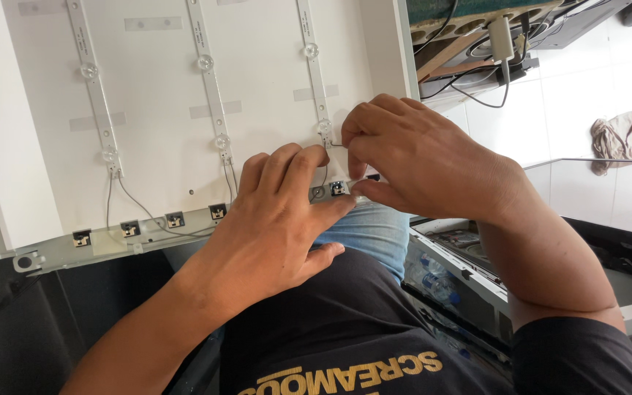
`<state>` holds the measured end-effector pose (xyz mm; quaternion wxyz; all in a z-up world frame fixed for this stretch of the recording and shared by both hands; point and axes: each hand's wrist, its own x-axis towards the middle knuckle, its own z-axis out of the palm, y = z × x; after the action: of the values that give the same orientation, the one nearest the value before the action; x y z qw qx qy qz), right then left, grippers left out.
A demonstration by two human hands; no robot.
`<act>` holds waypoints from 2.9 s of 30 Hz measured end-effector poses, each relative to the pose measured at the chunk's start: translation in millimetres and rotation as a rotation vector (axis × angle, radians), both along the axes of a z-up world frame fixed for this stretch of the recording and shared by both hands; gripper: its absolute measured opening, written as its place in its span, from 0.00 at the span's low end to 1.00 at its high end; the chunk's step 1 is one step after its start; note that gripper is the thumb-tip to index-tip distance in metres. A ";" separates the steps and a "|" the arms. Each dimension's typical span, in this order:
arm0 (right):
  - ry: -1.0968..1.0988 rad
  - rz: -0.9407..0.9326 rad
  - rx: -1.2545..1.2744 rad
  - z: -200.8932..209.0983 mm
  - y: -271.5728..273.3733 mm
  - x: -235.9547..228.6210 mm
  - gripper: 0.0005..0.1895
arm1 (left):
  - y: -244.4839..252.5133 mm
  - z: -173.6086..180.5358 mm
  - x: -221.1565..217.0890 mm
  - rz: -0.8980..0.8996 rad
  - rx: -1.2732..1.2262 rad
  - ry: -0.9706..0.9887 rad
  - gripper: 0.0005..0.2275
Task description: The person sits on the floor and repairs a white rectangular light fixture by hand. They strip wire ends, connect them to terminals, and secure the connections with electrical tape. They also use a screwdriver to tighten the terminal screws and attach a metal frame to the fixture.
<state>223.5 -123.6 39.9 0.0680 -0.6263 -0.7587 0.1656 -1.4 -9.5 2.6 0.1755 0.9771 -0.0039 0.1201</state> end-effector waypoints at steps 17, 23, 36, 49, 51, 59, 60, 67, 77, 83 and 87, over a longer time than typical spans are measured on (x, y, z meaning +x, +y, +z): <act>0.076 -0.030 0.091 -7.8 -3.7 7.2 0.17 | 1.5 1.8 2.9 -0.013 -0.052 -0.032 0.09; 0.021 -0.064 0.035 -11.3 -4.7 5.3 0.19 | 1.0 3.2 5.2 -0.005 -0.046 -0.140 0.03; 0.247 -0.067 0.174 14.0 -13.8 11.0 0.08 | -2.3 3.4 7.3 0.023 0.034 -0.147 0.07; -0.231 -0.051 0.344 -1.4 -48.8 -12.5 0.17 | 2.1 8.3 17.9 0.029 0.440 -0.258 0.03; -0.226 -0.040 0.360 -3.4 -46.8 -12.8 0.15 | -0.2 7.1 18.7 0.036 0.427 -0.267 0.02; -0.231 -0.010 0.433 -19.6 -45.4 -3.1 0.18 | -1.8 2.7 14.7 0.080 0.464 -0.244 0.06; -0.214 0.002 0.447 -20.3 -45.4 -3.5 0.15 | -1.8 1.2 15.2 0.089 0.452 -0.260 0.05; -0.097 0.034 0.500 -19.4 -42.4 -12.0 0.09 | -1.6 3.0 14.3 0.086 0.398 -0.221 0.04; -0.045 -0.077 0.604 -47.4 -57.0 -4.3 0.09 | 1.3 9.2 14.8 0.100 0.344 -0.147 0.05; -0.121 -0.013 0.536 -28.9 -40.5 -8.5 0.02 | 2.5 14.1 20.4 0.107 0.322 -0.173 0.03; -0.010 0.002 0.573 -30.0 -37.4 -9.6 0.05 | 4.6 10.8 17.3 0.117 0.223 -0.137 0.01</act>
<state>213.9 -161.1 9.8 0.2382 -0.5818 -0.7754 -0.0587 15.9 -4.8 13.5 0.0579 0.9786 0.0279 0.1953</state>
